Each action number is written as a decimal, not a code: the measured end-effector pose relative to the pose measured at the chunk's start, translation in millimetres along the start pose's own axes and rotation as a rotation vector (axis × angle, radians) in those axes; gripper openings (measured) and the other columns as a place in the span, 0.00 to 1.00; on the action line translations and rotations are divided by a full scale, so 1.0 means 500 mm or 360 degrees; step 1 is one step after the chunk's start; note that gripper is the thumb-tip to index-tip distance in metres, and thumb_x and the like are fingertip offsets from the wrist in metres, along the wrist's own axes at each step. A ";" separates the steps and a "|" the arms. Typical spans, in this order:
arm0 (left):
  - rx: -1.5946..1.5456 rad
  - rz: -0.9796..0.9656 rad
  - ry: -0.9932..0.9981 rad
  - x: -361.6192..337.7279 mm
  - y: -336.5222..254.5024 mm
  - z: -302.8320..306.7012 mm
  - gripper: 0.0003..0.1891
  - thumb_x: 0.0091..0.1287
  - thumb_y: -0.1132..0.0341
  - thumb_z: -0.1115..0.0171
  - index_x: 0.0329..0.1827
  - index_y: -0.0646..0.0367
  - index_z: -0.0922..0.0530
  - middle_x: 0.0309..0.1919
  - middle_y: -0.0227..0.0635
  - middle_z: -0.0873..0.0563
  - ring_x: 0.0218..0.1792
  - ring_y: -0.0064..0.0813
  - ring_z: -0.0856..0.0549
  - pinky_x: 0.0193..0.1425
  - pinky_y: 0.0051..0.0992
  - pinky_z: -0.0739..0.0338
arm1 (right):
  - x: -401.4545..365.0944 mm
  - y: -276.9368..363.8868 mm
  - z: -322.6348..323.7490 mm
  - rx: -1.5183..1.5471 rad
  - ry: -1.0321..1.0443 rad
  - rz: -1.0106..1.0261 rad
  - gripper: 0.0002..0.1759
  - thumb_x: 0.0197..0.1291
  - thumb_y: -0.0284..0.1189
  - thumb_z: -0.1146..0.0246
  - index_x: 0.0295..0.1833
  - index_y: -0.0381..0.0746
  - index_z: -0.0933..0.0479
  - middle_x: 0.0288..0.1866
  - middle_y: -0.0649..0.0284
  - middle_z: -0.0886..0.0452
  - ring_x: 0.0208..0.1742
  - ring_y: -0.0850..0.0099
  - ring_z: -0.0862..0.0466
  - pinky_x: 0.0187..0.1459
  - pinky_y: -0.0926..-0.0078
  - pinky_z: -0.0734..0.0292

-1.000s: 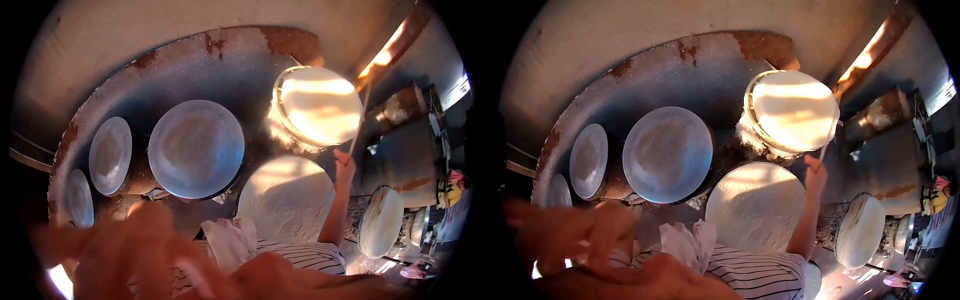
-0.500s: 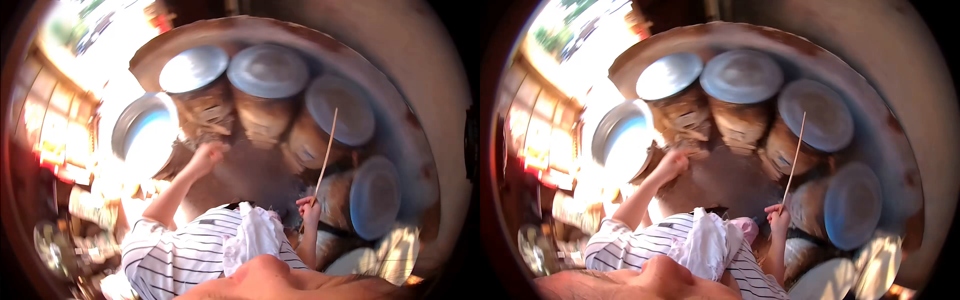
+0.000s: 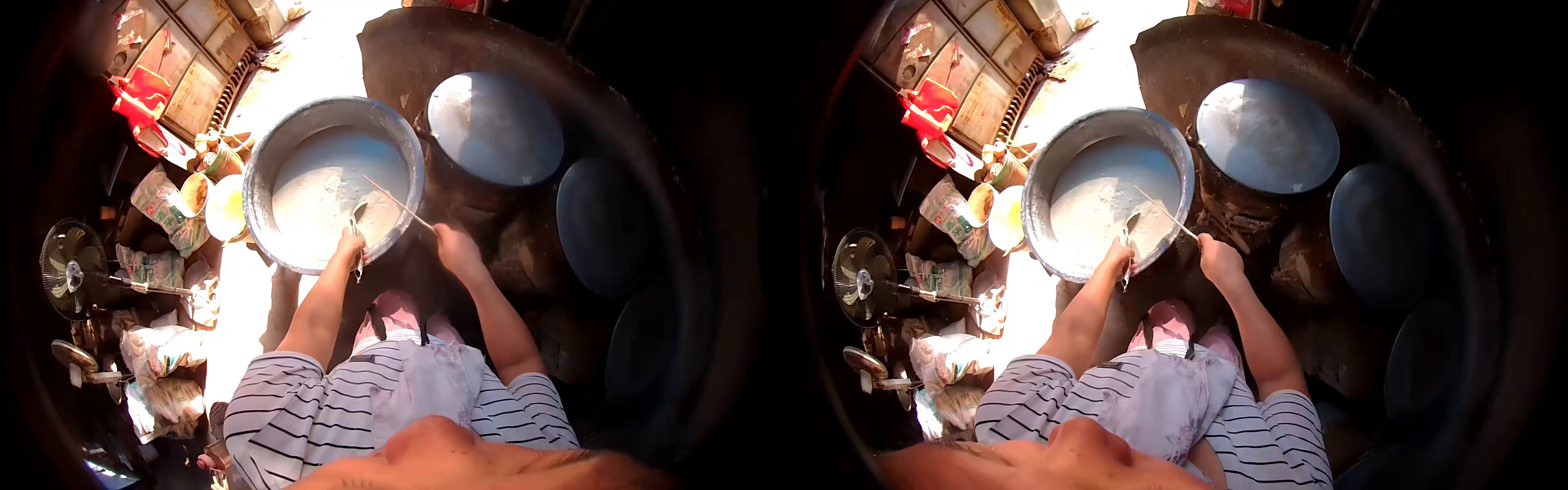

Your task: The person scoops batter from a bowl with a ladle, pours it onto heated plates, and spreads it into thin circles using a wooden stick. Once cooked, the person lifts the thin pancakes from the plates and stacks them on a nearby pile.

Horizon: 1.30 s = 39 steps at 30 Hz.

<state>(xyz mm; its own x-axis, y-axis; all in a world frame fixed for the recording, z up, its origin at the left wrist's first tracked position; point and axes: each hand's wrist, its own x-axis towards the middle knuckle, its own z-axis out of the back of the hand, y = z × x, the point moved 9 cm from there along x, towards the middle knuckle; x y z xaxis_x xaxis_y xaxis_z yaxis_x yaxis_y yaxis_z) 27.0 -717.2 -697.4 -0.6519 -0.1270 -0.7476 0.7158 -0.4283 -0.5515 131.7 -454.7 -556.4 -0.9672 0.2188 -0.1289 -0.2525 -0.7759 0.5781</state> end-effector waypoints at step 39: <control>-0.1759 -0.0535 0.3094 -0.662 -0.697 0.231 0.17 0.77 0.57 0.63 0.33 0.57 0.32 0.17 0.24 0.40 0.13 0.15 0.39 0.13 0.16 0.40 | 0.031 0.510 0.272 0.2695 0.0533 0.0339 0.23 0.72 0.33 0.54 0.69 0.40 0.38 0.16 0.69 0.36 0.09 0.85 0.43 0.10 0.86 0.48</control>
<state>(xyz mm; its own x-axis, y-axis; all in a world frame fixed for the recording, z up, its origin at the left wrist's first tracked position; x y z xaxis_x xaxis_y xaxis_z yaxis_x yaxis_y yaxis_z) -35.4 -629.2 -215.1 -0.2779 0.8615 0.4250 0.9303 0.3516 -0.1043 56.0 -568.7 -301.2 -0.9955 -0.0880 0.0348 -0.0372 0.7023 0.7109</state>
